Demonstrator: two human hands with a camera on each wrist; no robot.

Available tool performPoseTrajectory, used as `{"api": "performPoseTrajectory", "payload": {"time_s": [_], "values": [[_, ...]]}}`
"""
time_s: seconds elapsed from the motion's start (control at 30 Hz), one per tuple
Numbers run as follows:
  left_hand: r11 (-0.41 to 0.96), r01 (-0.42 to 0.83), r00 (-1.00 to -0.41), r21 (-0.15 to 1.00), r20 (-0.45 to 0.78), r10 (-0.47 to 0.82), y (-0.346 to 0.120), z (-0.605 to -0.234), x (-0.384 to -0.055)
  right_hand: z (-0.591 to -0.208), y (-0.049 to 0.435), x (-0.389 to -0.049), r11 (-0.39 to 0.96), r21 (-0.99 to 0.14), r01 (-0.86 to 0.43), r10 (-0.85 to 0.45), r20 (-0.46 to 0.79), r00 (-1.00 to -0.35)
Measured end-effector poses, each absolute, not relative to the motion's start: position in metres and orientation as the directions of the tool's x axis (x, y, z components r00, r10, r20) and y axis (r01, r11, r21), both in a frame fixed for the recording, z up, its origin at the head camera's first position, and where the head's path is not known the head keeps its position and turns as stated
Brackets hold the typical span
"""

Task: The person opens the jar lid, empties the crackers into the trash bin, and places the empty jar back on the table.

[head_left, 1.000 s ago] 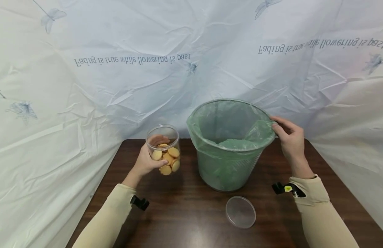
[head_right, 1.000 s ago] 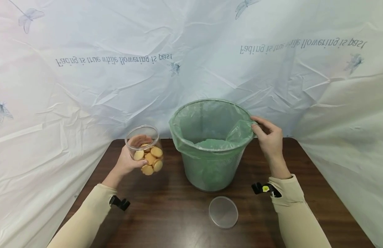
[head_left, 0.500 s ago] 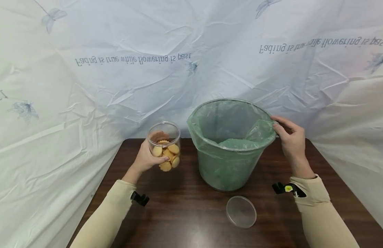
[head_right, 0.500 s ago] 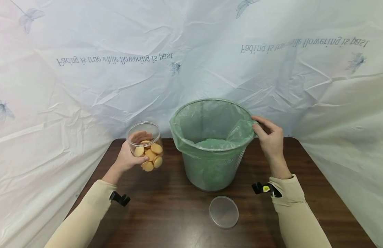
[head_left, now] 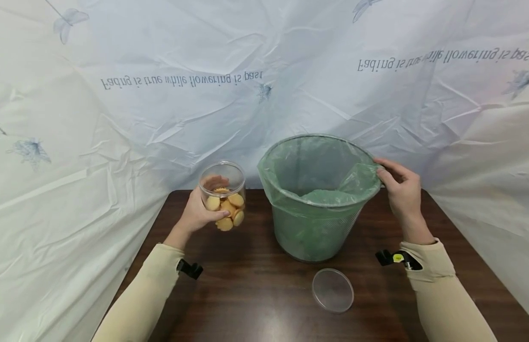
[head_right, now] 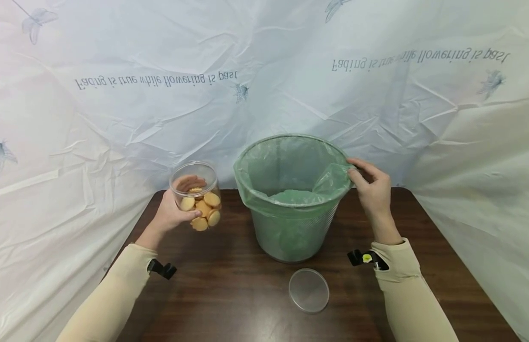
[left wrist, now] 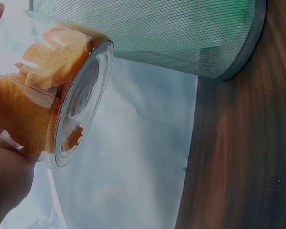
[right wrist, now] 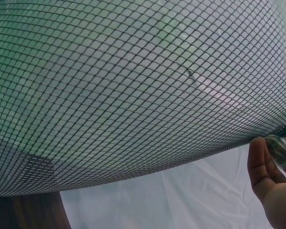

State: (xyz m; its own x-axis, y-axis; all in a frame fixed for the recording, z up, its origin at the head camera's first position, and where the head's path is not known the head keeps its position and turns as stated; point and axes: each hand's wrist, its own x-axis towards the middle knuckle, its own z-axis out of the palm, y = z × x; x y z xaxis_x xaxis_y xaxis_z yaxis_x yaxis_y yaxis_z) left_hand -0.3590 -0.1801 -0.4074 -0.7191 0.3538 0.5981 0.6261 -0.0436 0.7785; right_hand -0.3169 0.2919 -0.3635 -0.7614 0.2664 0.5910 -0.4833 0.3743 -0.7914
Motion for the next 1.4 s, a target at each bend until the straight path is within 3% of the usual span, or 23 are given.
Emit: {"api": "performPoseTrajectory", "payload": {"time_s": [1.4], "values": [[0.084, 0.616, -0.749, 0.783, 0.549, 0.371, -0.184, -0.372, -0.359, -0.366, 0.288, -0.317, 0.362, -0.785, -0.502, 0.283, 0.606, -0.744]]}}
